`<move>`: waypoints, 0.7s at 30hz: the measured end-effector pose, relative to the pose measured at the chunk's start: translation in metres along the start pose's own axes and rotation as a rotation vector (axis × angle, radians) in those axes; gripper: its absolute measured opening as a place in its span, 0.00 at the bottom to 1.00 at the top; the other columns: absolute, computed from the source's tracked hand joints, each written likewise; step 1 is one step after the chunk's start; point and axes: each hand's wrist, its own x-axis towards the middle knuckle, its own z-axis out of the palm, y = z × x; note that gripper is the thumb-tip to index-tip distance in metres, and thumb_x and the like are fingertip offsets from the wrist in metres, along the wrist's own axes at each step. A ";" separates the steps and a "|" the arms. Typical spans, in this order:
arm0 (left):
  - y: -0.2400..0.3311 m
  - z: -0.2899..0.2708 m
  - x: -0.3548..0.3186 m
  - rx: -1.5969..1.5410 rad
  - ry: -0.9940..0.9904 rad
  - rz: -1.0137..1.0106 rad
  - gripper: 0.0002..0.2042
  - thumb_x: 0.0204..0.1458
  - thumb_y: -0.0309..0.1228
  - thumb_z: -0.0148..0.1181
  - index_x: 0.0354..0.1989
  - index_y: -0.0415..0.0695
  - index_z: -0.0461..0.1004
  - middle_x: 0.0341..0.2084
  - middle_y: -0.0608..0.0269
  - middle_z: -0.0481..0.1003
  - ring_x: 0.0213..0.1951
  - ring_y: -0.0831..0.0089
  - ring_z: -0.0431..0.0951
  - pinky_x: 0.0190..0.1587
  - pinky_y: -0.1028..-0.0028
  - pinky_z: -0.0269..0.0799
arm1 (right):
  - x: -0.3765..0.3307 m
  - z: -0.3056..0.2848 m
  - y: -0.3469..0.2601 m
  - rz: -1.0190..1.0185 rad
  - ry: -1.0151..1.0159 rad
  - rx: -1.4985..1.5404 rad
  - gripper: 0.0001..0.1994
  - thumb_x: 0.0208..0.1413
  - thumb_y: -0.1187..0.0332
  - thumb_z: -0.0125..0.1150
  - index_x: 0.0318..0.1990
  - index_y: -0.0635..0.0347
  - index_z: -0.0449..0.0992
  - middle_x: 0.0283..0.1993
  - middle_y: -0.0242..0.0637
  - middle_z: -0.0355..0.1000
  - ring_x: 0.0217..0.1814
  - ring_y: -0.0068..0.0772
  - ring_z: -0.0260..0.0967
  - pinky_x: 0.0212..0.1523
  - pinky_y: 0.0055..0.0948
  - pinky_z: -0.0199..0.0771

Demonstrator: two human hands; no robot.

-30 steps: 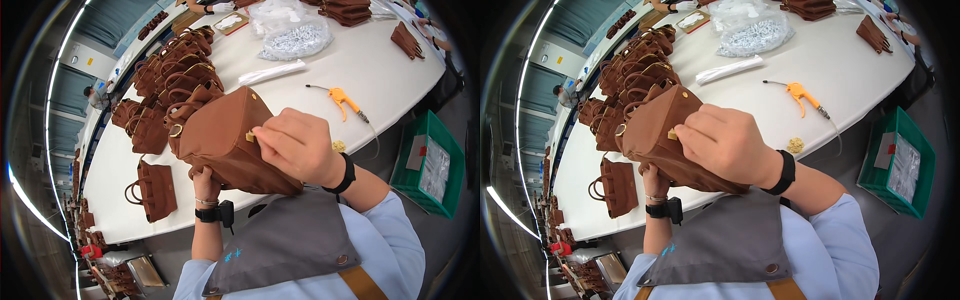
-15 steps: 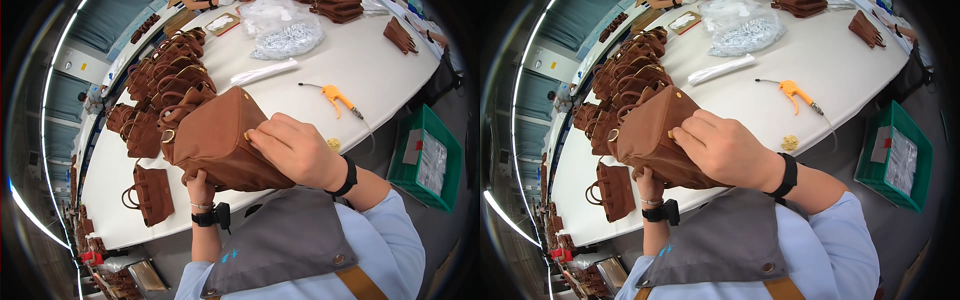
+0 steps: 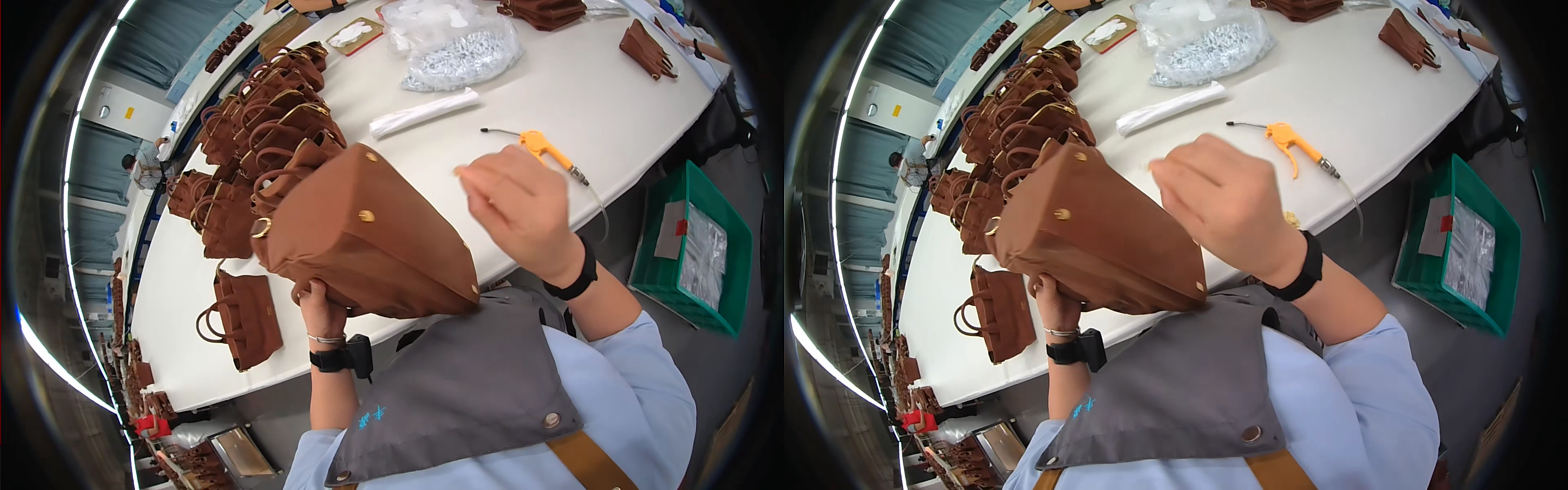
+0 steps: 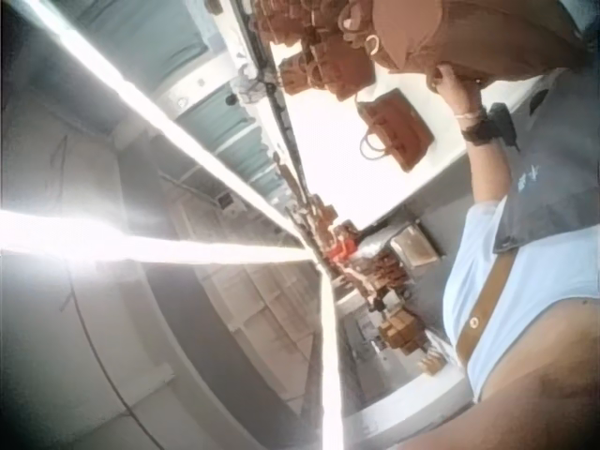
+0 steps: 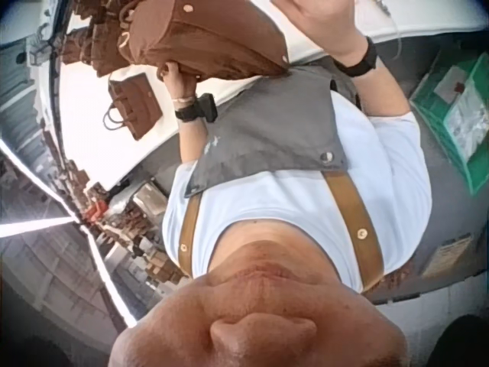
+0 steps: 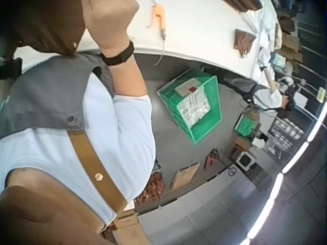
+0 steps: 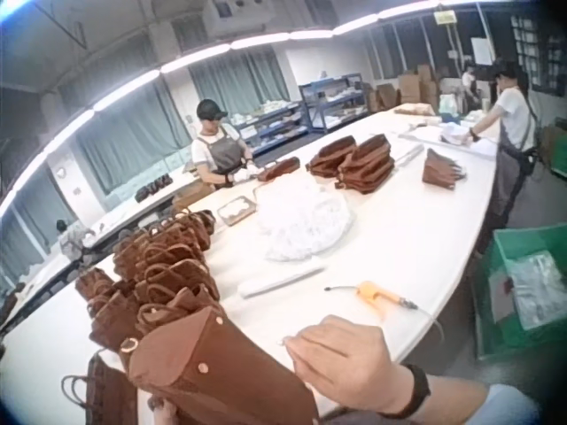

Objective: The person assembles brown handbags on a white workbench in a factory setting. They attach metal feet to the bottom corners of the bags, inspect the zippers and handles, and arrange the finished items in rows. Other workers are visible in the background performing similar tasks.

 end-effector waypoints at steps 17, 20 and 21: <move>0.007 0.002 -0.006 -0.111 0.063 -0.049 0.34 0.50 0.56 0.59 0.60 0.48 0.62 0.58 0.70 0.66 0.60 0.66 0.64 0.63 0.58 0.59 | -0.090 0.011 -0.004 0.260 -0.318 0.019 0.02 0.46 0.77 0.63 0.29 0.62 0.76 0.25 0.35 0.69 0.28 0.34 0.69 0.25 0.29 0.71; 0.010 0.005 -0.007 -0.116 0.002 -0.011 0.32 0.50 0.53 0.62 0.59 0.47 0.63 0.56 0.69 0.67 0.59 0.66 0.65 0.62 0.58 0.62 | -0.090 0.008 -0.003 0.270 -0.363 0.105 0.02 0.48 0.76 0.62 0.28 0.64 0.76 0.25 0.37 0.69 0.28 0.36 0.69 0.27 0.31 0.71; 0.011 0.004 -0.008 -0.118 -0.021 0.004 0.32 0.50 0.51 0.63 0.59 0.46 0.63 0.56 0.68 0.67 0.59 0.66 0.65 0.61 0.58 0.62 | -0.090 0.006 -0.003 0.275 -0.373 0.141 0.02 0.48 0.76 0.61 0.28 0.65 0.76 0.25 0.38 0.69 0.28 0.37 0.69 0.27 0.32 0.71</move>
